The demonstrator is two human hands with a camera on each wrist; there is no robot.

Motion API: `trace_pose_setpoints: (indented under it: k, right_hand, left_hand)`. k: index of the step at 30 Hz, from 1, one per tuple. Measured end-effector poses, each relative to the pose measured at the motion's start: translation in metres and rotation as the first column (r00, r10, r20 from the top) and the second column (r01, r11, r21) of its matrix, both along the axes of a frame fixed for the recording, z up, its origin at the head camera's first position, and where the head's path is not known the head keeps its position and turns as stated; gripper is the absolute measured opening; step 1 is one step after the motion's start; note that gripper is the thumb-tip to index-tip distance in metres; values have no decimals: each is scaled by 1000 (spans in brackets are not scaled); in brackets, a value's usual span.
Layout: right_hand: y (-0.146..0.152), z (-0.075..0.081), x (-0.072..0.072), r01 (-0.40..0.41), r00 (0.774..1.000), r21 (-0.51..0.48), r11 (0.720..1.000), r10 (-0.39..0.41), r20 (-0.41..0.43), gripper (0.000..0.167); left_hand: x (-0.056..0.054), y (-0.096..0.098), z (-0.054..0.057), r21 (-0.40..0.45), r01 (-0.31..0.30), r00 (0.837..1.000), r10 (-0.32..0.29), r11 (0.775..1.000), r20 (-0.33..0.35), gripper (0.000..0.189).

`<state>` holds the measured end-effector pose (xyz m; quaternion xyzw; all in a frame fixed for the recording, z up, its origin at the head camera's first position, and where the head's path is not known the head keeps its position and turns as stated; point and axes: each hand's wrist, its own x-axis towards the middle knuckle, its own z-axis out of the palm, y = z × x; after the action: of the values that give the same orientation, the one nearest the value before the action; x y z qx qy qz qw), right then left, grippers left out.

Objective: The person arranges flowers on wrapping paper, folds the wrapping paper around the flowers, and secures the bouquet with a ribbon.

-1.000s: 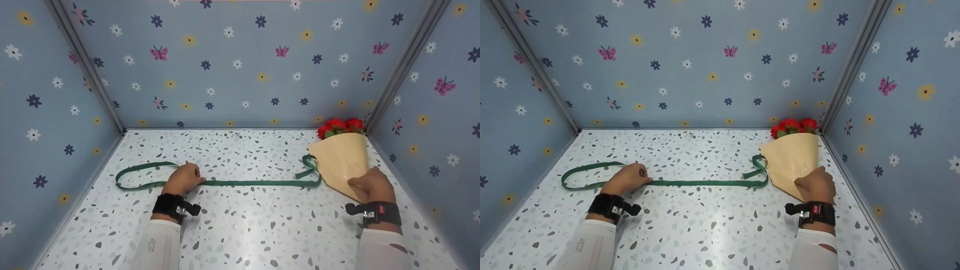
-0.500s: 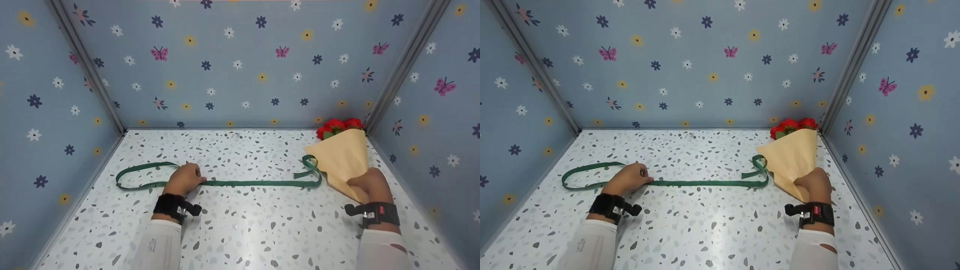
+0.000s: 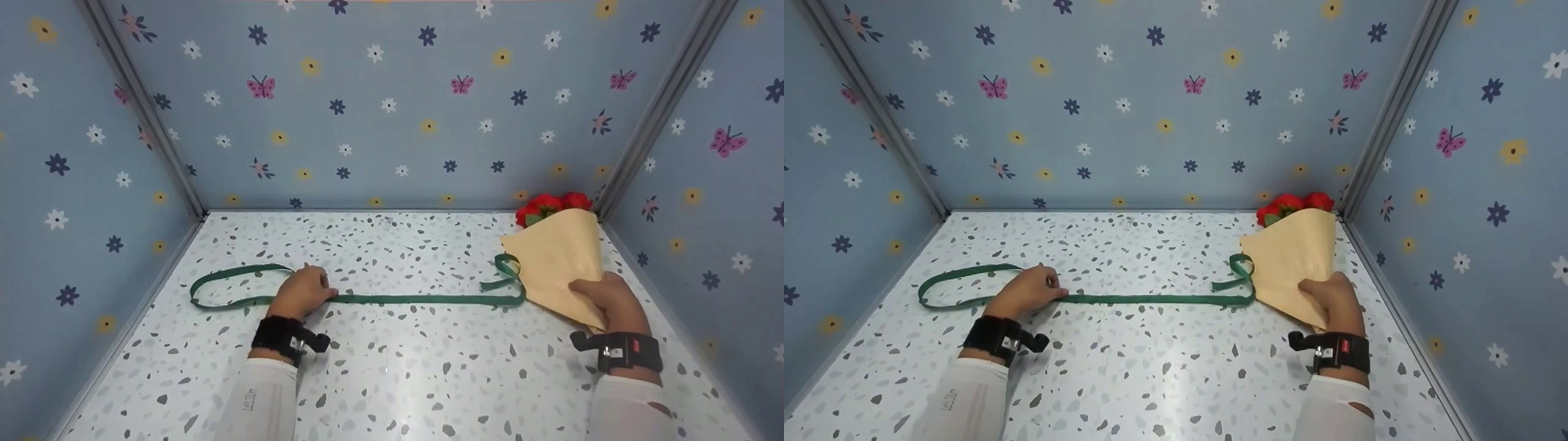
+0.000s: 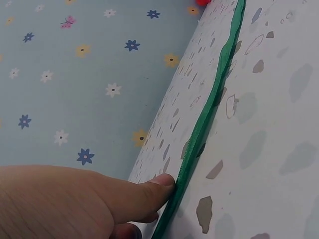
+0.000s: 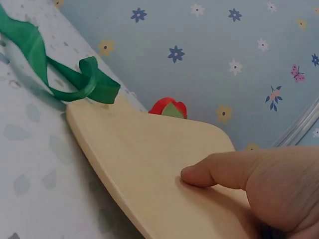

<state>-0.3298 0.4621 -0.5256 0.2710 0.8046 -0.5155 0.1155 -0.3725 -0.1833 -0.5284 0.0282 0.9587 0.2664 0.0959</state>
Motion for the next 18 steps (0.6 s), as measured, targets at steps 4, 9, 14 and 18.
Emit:
trace_pose_setpoints:
  k: [4, 9, 14, 18]
  right_hand:
    - [3, 2, 4, 35, 999, -92, 995, -32, 32, 81]
    - [4, 5, 7, -1, 1000, -225, 974, 1, 2, 92]
    - [3, 4, 5, 16, 1000, -199, 980, -12, 21, 113]
    - [6, 1, 3, 57, 997, -168, 984, -48, 52, 114]
  left_hand:
    - [1, 0, 1, 1, 6, 1000, -6, 1000, -14, 29]
    - [2, -1, 0, 10, 11, 999, -11, 1000, -30, 30]
    - [3, -1, -1, 14, 13, 999, -12, 1000, -36, 30]
    - [3, -1, -2, 14, 17, 999, -17, 1000, -35, 30]
